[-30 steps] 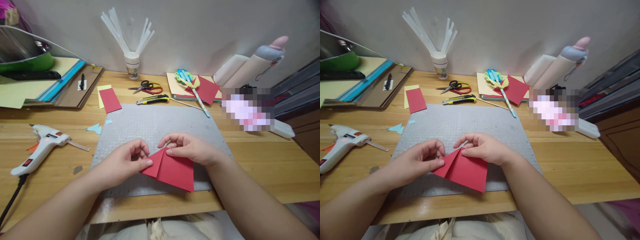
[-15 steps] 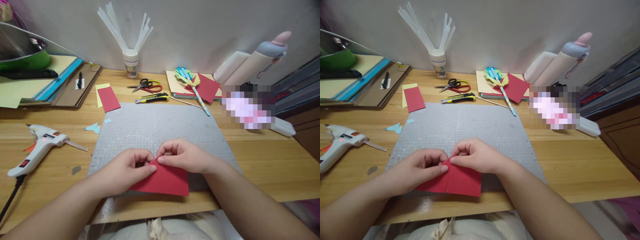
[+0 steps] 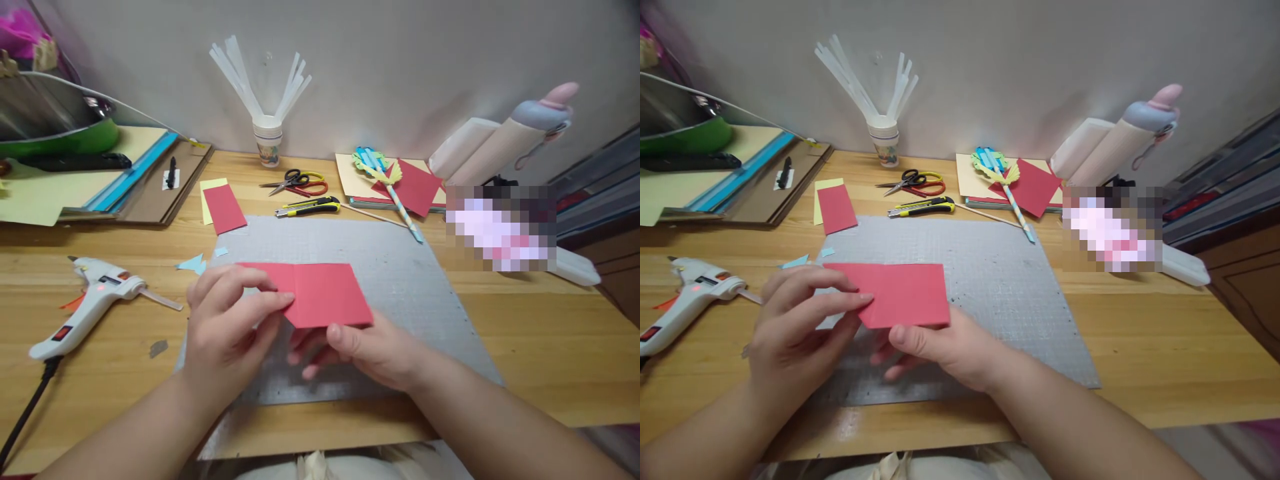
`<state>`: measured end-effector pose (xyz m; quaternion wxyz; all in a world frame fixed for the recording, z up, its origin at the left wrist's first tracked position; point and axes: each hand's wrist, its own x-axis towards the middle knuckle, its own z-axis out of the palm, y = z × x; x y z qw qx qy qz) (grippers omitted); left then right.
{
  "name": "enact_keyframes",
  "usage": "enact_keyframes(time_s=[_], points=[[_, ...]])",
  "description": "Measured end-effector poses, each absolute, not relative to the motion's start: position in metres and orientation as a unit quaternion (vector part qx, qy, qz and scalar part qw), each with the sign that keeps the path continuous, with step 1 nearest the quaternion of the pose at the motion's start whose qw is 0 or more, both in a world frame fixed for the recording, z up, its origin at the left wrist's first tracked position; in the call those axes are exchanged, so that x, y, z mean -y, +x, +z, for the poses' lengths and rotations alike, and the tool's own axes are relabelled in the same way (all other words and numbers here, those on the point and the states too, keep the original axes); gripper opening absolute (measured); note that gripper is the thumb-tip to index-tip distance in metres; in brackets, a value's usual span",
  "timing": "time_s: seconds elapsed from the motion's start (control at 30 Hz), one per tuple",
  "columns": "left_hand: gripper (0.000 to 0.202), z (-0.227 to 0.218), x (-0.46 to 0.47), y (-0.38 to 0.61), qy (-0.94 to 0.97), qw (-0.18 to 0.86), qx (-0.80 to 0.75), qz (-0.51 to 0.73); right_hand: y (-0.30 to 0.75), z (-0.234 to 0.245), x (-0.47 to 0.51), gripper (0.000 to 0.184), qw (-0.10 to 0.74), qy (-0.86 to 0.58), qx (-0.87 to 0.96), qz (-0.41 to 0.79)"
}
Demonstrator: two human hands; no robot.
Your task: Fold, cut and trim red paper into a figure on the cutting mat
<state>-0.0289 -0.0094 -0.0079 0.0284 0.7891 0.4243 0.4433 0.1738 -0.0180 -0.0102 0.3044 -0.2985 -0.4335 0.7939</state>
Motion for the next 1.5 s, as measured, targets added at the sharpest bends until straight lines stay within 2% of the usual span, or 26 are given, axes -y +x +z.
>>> enact_keyframes(time_s=[0.13,0.3,0.47,0.57,0.73,0.9,1.03,1.13,1.2,1.27,1.33,1.4,1.43,1.5], points=[[0.022,-0.01,0.013,-0.028,0.793,-0.05,-0.419,0.44,0.161,-0.016,0.024,0.041,0.329,-0.262,0.333,0.844],[0.022,-0.012,0.013,-0.025,0.789,-0.062,-0.438,0.427,0.16,-0.015,0.022,0.025,0.34,-0.241,0.329,0.847],[0.023,-0.012,0.007,-0.029,0.763,-0.024,-0.474,0.44,0.17,-0.013,0.015,0.028,0.338,-0.2,0.343,0.853],[0.023,-0.013,0.006,-0.029,0.765,-0.008,-0.467,0.443,0.172,-0.017,0.013,0.029,0.346,-0.224,0.347,0.843],[0.028,-0.013,0.008,-0.025,0.797,0.009,-0.419,0.436,0.168,-0.023,0.013,0.04,0.344,-0.281,0.329,0.833],[0.029,-0.012,0.011,-0.019,0.818,0.042,-0.382,0.428,0.164,-0.024,0.016,0.038,0.342,-0.335,0.332,0.813],[0.03,-0.014,0.016,-0.012,0.755,0.154,-0.429,0.472,0.162,-0.026,0.017,0.039,0.378,-0.36,0.333,0.785],[0.02,-0.014,0.018,-0.003,0.611,0.363,-0.481,0.514,0.161,-0.026,0.017,0.038,0.411,-0.386,0.342,0.752],[0.013,-0.013,0.017,0.002,0.54,0.524,-0.47,0.461,0.161,-0.026,0.017,0.037,0.423,-0.39,0.362,0.734],[0.017,-0.012,0.015,0.005,0.51,0.631,-0.43,0.395,0.16,-0.026,0.017,0.037,0.42,-0.395,0.386,0.72],[0.021,-0.012,0.013,0.005,0.496,0.666,-0.408,0.38,0.16,-0.026,0.018,0.038,0.41,-0.405,0.412,0.706],[0.022,-0.011,0.011,0.002,0.486,0.652,-0.428,0.394,0.162,-0.026,0.018,0.032,0.426,-0.415,0.427,0.681],[0.022,-0.011,0.01,-0.001,0.486,0.64,-0.445,0.396,0.163,-0.025,0.018,0.031,0.453,-0.419,0.429,0.659],[0.024,-0.011,0.009,-0.005,0.49,0.614,-0.478,0.392,0.169,-0.021,0.015,0.04,0.526,-0.425,0.431,0.597]])
